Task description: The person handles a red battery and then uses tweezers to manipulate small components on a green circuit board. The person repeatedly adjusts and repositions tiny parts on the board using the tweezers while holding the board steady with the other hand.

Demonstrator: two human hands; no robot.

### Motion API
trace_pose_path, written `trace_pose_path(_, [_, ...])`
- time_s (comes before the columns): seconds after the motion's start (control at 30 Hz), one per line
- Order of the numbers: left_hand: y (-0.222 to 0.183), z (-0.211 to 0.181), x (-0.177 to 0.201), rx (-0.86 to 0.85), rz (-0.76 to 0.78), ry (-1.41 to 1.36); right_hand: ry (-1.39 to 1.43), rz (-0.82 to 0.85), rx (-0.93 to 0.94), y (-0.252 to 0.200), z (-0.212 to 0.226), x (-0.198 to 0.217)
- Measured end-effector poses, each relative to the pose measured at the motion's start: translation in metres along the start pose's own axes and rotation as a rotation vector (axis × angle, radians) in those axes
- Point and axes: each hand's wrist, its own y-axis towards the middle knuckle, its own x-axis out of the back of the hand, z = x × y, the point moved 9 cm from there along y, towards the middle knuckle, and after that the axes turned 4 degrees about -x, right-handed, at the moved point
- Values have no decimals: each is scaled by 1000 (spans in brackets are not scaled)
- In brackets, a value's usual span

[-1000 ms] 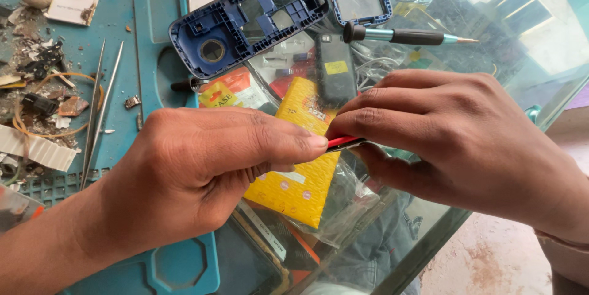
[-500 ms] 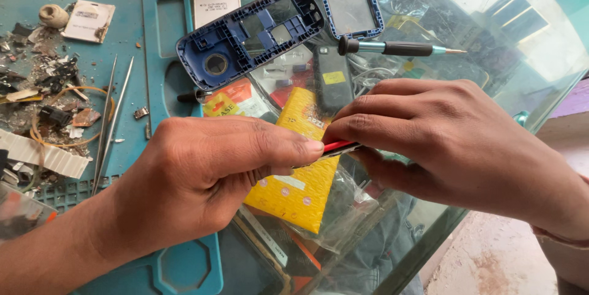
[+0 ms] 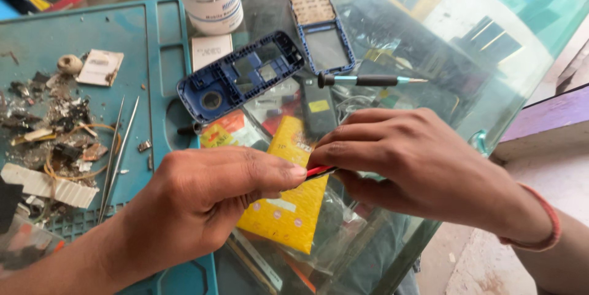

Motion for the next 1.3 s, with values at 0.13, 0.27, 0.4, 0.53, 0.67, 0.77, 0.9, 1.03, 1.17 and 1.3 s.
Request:
trace_pose_path(0.13, [1,-2,0,-13,-10,-29,1,-23,-2,-4,1,2])
trace_pose_path(0.27, [1,-3,0,-25,-11,-17,-4,-14,1,-5,-2,2])
trace_pose_path(0.4, [0,-1,0,-15,-15,-39,5,1,-8,-4,-4,0])
trace_pose_path(0.53, [0,3,-2,10,-13,-46,-31,31,16,-5,-2,-3])
trace_pose_path(0.67, [0,1,-1,-3,-16,-50,-36,33,29,-3,0,-2])
trace_pose_path(0.77, [0,1,-1,-8,-11,-38,-21,-2,37,-3,1,0])
trace_pose_path(0.9, [1,0,0,-26,-17,-34,-10,-27,17,-3,0,-1])
trace_pose_path(1.03, [0,2,-2,-6,-12,-42,-25,-53,56,-4,1,0])
trace_pose_path(1.17, [0,-1,-1,-24,-9,-36,-77,-75,76,-5,6,3])
trace_pose_path(1.3, [1,-2,-2,-21,3,-54,-90,-71,59,-8,7,0])
